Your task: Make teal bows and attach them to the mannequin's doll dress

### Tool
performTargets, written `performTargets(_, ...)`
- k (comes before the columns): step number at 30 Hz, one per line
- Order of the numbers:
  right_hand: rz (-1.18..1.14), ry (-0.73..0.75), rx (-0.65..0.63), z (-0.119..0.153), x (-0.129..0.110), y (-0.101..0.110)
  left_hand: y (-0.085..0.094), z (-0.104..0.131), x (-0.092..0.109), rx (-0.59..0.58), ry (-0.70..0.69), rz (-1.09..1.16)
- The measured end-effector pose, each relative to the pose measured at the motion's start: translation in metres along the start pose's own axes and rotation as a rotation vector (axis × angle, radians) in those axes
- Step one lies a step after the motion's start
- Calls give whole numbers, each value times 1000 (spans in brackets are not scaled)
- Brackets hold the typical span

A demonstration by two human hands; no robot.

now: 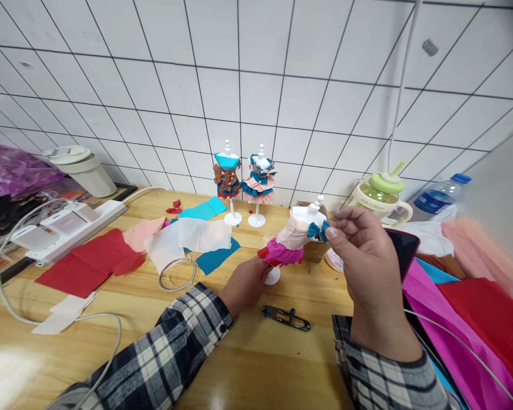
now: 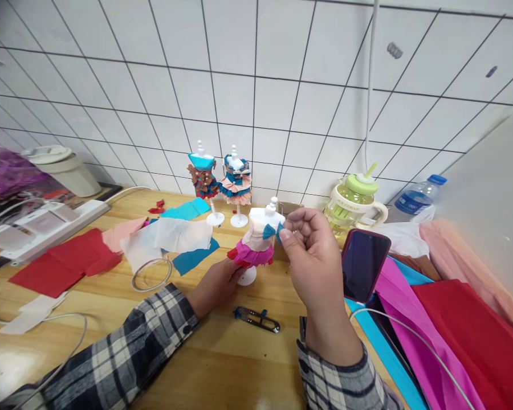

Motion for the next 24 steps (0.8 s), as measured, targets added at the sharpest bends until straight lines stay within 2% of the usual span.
performTargets(8, -37, -34, -66, 6, -3, 4, 0, 0, -2, 19, 3, 13)
performTargets(13, -62, 9, 14, 10, -13, 7, 1, -1, -10, 67, 28, -23)
performTargets(16, -33, 33, 7, 19, -12, 2, 2, -2, -16, 77, 36, -71)
performTargets(19, 20, -22, -61, 41, 12, -8, 2, -3, -21, 82, 21, -81)
performTargets(22, 74, -178, -121, 73, 62, -12, 4, -2, -25, 80, 13, -71)
performTargets(24, 99, -288, -122, 94, 96, -10, 9, 2, -26, 129, 21, -77)
Point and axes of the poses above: each hand's wrist, its own z-axis away from the middle knuckle, its own y-axis out of the back of the hand, x = y × z, the point moved 3 cm from there along -z, towards the middle knuckle, and after that the axes turned 15 degrees about -y, right-handed, at the moved point
